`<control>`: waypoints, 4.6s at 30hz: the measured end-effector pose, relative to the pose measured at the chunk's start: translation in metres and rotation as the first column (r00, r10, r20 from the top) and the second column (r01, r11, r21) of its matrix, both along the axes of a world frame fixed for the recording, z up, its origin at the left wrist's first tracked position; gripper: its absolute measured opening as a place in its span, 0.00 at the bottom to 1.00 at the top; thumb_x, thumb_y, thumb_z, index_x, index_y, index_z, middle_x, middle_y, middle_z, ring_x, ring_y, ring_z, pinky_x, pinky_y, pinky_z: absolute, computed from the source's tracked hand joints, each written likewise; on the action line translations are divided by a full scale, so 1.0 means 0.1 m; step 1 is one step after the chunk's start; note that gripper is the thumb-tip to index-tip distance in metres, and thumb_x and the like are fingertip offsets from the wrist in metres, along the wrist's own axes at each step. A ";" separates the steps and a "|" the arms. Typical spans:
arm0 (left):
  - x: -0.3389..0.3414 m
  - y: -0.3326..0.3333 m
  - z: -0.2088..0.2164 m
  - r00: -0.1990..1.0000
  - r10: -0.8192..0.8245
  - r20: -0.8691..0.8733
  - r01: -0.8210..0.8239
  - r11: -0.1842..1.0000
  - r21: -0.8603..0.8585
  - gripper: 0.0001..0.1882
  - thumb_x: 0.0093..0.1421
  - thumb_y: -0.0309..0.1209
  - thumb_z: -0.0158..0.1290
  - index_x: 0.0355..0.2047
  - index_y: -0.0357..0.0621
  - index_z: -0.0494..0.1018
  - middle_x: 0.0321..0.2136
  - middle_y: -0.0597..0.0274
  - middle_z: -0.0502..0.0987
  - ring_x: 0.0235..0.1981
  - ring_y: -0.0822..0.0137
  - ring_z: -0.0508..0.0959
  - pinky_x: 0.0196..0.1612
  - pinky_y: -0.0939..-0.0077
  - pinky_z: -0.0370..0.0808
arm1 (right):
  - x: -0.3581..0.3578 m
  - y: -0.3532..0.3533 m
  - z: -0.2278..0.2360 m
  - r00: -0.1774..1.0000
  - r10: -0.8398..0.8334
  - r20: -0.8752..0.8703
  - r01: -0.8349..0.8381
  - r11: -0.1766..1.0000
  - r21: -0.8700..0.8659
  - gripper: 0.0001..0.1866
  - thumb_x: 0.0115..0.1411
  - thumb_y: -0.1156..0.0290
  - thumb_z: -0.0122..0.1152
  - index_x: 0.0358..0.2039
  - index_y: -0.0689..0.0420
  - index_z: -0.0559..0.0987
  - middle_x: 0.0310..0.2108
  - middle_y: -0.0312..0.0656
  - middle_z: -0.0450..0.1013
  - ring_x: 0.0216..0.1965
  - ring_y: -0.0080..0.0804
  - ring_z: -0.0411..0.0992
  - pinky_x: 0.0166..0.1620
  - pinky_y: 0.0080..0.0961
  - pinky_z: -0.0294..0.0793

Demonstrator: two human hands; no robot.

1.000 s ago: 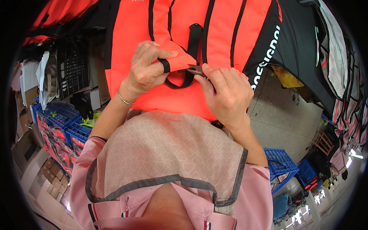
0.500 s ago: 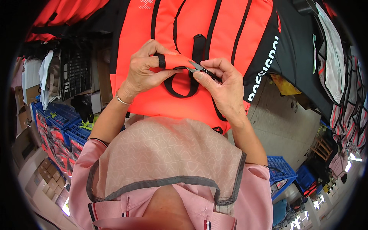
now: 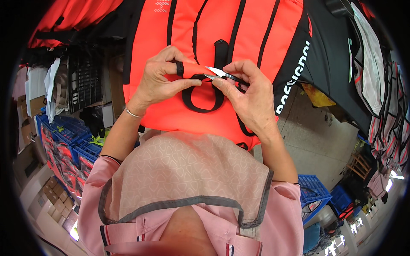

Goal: The recorder is finishing or inspecting backpack components by trimming loose threads with snips and stacking completed bags.

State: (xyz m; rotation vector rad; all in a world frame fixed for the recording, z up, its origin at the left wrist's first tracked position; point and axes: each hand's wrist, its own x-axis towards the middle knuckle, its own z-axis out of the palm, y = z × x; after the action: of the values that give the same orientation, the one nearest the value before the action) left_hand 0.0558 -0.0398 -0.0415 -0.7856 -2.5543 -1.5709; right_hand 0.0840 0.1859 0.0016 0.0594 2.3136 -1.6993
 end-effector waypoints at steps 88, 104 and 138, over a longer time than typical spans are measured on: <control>0.04 -0.10 -0.34 0.729 -0.414 0.545 0.120 0.861 0.494 0.11 0.51 0.25 0.65 0.37 0.40 0.82 0.39 0.64 0.79 0.44 0.69 0.75 0.53 0.73 0.69 | -0.61 0.12 -0.18 0.788 0.608 -0.096 -0.609 0.793 0.023 0.10 0.56 0.68 0.68 0.30 0.61 0.79 0.22 0.35 0.74 0.25 0.20 0.69 0.31 0.19 0.69; 0.06 -0.08 -0.38 0.745 -0.401 0.532 0.091 0.852 0.515 0.10 0.50 0.26 0.65 0.34 0.40 0.82 0.40 0.59 0.77 0.45 0.64 0.75 0.54 0.69 0.69 | -0.46 0.19 -0.23 0.880 0.471 0.059 -0.447 0.864 -0.231 0.07 0.55 0.74 0.69 0.32 0.63 0.81 0.26 0.30 0.73 0.29 0.15 0.70 0.35 0.15 0.70; -0.01 -0.08 -0.40 0.697 -0.460 0.551 0.131 0.836 0.532 0.10 0.50 0.24 0.63 0.34 0.38 0.81 0.40 0.58 0.77 0.45 0.64 0.75 0.53 0.70 0.69 | -0.58 0.18 -0.25 0.781 0.580 -0.234 -0.556 0.815 0.165 0.10 0.52 0.67 0.71 0.31 0.59 0.80 0.25 0.39 0.75 0.26 0.28 0.72 0.29 0.24 0.71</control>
State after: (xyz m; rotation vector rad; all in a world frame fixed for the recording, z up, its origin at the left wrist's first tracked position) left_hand 0.0547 -0.0474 -0.0819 -0.7007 -2.2785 -2.8867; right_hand 0.0265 0.2042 -0.0232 -0.8312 2.2526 -1.3484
